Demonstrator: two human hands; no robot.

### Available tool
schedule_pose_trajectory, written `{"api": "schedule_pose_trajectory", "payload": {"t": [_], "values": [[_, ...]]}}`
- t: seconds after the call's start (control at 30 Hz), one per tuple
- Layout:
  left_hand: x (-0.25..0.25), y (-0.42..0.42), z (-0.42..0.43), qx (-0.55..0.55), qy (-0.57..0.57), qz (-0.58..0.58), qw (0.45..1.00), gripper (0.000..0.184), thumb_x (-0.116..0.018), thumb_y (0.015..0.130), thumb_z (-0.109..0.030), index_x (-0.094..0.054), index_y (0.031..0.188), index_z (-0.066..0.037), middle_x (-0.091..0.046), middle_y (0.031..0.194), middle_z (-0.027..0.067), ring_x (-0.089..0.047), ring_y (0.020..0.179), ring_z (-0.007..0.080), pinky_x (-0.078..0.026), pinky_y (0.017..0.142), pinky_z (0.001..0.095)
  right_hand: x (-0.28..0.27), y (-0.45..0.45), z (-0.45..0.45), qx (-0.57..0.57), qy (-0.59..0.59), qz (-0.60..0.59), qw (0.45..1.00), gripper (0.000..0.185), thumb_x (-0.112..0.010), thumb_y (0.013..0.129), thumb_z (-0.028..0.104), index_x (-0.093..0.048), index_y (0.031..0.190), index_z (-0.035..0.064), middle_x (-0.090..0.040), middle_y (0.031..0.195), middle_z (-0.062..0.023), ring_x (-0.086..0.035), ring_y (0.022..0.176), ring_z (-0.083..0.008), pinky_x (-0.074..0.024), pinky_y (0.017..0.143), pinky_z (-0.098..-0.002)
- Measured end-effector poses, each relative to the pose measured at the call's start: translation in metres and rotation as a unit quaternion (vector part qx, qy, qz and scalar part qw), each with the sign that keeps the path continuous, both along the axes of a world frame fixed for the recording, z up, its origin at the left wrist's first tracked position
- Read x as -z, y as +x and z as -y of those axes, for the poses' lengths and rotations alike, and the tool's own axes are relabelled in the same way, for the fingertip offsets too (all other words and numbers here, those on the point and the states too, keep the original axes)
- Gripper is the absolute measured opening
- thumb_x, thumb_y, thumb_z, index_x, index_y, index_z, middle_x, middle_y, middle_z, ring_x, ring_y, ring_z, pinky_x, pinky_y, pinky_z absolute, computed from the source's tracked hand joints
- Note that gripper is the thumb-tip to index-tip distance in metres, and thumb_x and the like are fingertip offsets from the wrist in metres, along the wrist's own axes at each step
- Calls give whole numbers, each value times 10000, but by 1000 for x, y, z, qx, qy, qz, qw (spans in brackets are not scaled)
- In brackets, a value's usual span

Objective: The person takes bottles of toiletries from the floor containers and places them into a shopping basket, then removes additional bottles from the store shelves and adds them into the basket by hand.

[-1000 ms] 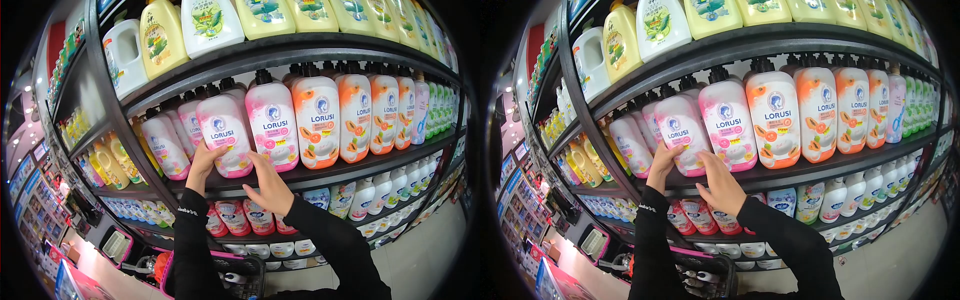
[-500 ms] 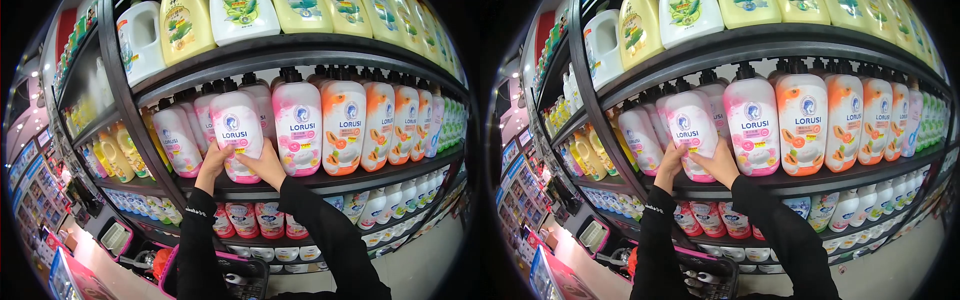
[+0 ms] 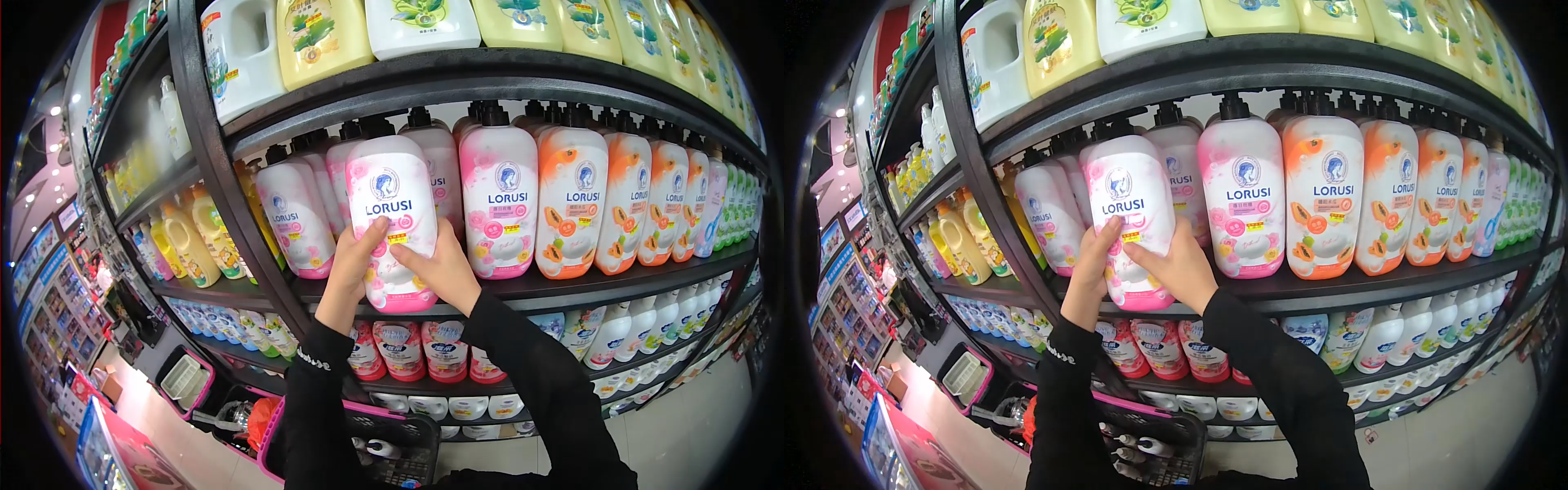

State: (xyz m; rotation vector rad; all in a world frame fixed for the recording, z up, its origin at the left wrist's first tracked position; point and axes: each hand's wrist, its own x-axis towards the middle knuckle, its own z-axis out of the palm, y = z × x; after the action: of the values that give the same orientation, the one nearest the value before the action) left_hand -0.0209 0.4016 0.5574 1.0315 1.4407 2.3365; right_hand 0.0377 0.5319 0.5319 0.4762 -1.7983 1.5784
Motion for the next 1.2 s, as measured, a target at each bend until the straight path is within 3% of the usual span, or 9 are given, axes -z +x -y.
{"api": "schedule_pose_trajectory", "payload": {"t": [0.23, 0.37, 0.6, 0.87, 1.1, 1.13, 1.2], "values": [[11, 24, 22, -5, -2, 8, 1000, 385, -579, 788, -192, -449, 1069, 37, -555, 995, 115, -556, 878, 166, -451, 750, 291, 12, 24, 21, -13, -11, 32, 999, 630, -673, 695, 283, -323, 1095, -56, -498, 1028, -181, -530, 939, -231, -426, 779, -306], [33, 40, 33, -6, 27, -2, 1000, 482, -627, 750, -212, -412, 1105, 33, -543, 1014, 112, -546, 892, 161, -438, 774, 289, 25, 49, 33, 8, -3, 62, 998, 725, -679, 685, 300, -263, 1152, -66, -506, 1033, -192, -531, 949, -248, -423, 791, -312], [84, 93, 53, -62, 56, -12, 996, 705, -740, 612, -331, -399, 1102, 44, -537, 991, 93, -533, 892, 155, -431, 778, 281, 52, 104, 46, 74, 130, 97, 984, 827, -712, 612, 367, -280, 1185, -44, -517, 1012, -214, -549, 914, -310, -444, 753, -342], [138, 181, 80, -99, 78, 3, 992, 864, -771, 555, -335, -323, 1180, 58, -478, 1099, 138, -501, 982, 211, -419, 829, 319, 71, 191, 65, -1, 164, 168, 972, 816, -728, 582, 371, -323, 1174, -18, -496, 1044, -186, -539, 899, -327, -440, 742, -351], [173, 266, 105, -95, 78, 6, 992, 841, -769, 558, -304, -328, 1179, 53, -495, 1081, 146, -510, 984, 229, -420, 840, 339, 93, 276, 81, -30, 194, 183, 963, 760, -714, 609, 338, -342, 1166, -21, -470, 1061, -198, -494, 959, -344, -411, 787, -362], [175, 279, 109, -102, 78, 16, 992, 840, -777, 544, -292, -338, 1172, 53, -497, 1078, 143, -513, 978, 225, -421, 835, 339, 99, 284, 81, -9, 250, 142, 958, 764, -708, 618, 327, -330, 1180, -25, -467, 1070, -197, -484, 986, -338, -399, 818, -358], [184, 298, 122, -104, 59, 14, 993, 844, -781, 536, -286, -340, 1170, 54, -499, 1075, 141, -514, 974, 221, -421, 833, 338, 94, 305, 85, -32, 225, 156, 961, 776, -711, 617, 325, -320, 1187, -28, -460, 1089, -197, -475, 1011, -327, -388, 840, -356]]}}
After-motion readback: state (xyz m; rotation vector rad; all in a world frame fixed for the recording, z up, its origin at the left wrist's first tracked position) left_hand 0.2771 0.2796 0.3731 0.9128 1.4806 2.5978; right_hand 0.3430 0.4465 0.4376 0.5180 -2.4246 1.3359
